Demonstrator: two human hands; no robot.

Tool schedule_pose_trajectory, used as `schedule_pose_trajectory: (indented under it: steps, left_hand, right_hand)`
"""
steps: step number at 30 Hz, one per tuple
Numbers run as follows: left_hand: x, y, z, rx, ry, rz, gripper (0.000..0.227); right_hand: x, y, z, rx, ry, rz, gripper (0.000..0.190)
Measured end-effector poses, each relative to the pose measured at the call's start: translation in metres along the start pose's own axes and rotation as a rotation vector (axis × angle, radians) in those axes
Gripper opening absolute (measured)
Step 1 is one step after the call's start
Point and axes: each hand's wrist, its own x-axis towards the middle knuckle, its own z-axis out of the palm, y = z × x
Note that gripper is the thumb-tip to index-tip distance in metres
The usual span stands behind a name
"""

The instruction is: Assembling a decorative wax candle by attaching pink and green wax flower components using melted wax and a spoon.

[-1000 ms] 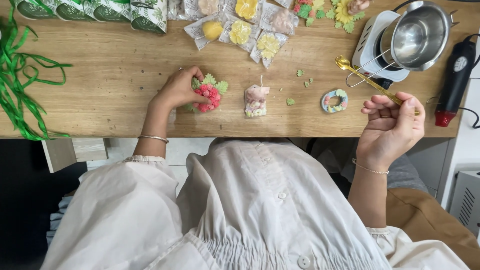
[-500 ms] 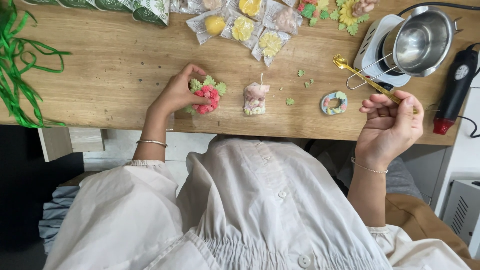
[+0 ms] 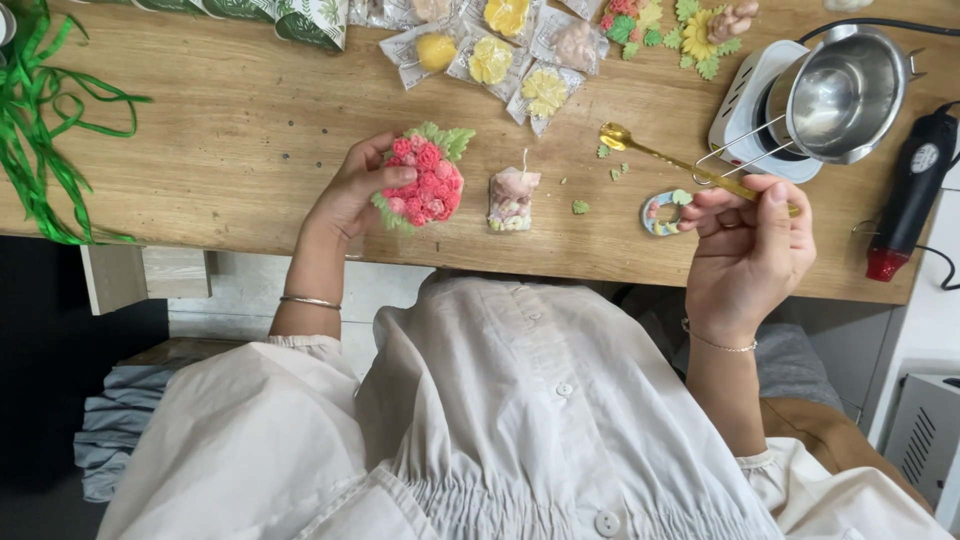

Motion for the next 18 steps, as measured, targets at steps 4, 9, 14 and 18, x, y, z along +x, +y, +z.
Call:
schedule_pose_trajectory:
  steps: [4, 9, 14, 18]
  left_hand:
    - [0.003, 0.001, 0.026, -0.209, -0.089, 0.056, 0.059]
    - [-0.007, 0.017, 0.056, -0.267, -0.194, 0.128, 0.065]
    - [-0.012, 0.026, 0.064, -0.196, -0.207, 0.170, 0.064]
    - [-0.013, 0.037, 0.072, -0.064, -0.184, 0.190, 0.058]
  right_hand:
    - [-0.007, -0.009, 0.027, 0.000, -0.061, 0.015, 0.024]
    - [-0.017, -0.014, 0.049, -0.025, -0.168, 0.043, 0.024]
    - [-0.023, -0.018, 0.059, -0.028, -0.191, 0.066, 0.024]
    - [-0.027, -0.021, 0.063, -0.055, -0.211, 0.054, 0.023]
